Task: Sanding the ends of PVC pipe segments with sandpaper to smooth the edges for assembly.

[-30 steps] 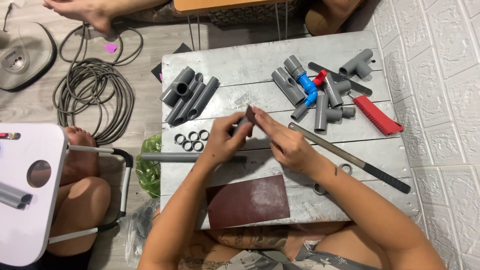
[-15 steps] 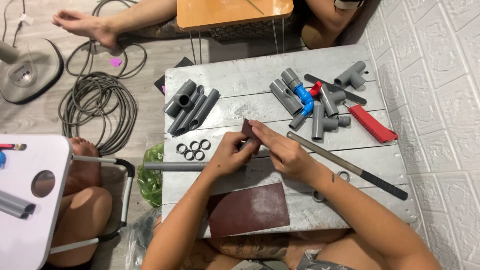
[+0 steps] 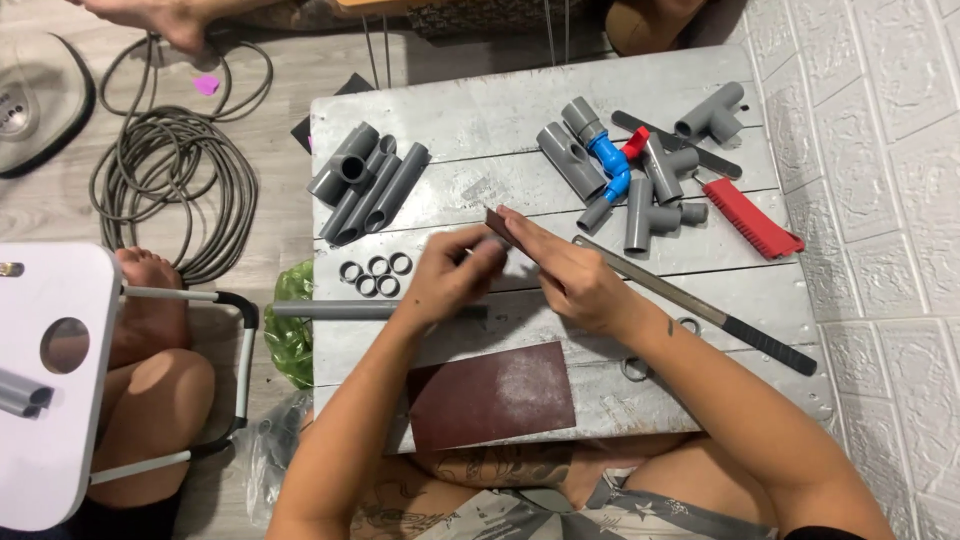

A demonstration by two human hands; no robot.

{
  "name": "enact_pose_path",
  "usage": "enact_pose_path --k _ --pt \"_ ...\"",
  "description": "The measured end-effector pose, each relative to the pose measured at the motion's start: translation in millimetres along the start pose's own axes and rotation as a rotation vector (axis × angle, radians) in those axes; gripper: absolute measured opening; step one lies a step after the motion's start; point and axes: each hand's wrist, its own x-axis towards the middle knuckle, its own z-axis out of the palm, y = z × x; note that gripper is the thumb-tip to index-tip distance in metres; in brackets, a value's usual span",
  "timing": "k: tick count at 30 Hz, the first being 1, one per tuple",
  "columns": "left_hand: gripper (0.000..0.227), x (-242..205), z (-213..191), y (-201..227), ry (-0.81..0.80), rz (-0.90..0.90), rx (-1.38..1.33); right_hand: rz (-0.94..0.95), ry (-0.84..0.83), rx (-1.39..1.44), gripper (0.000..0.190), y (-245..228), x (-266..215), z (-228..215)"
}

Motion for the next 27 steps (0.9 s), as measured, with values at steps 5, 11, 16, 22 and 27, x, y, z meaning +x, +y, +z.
enact_pose_path --k 5,11,16,22,27 --pt "0.024 0.1 1.7 1.3 -0.032 0.072 0.118 -0.015 -0.013 0.027 0.051 -3.6 4.9 -2.6" --pt "0.026 -3.0 5.0 5.9 -0.038 0.063 0.134 -0.009 -0.009 0.029 0.051 -7.6 7.5 -4.6" --pt "0.028 1.6 3.3 11.8 0.041 0.137 0.069 -0.040 -0.014 -0.016 0.047 -12.5 12.5 -7.9" --pt "0.033 0.2 0.3 4.5 0.006 0.165 0.198 -0.033 -0.023 0.033 0.047 -12.8 10.6 -6.5" --pt "0.029 -2.5 2.8 -1.8 0.061 0.121 0.155 -0.028 -0.028 0.074 0.050 -16.2 13.8 -12.2"
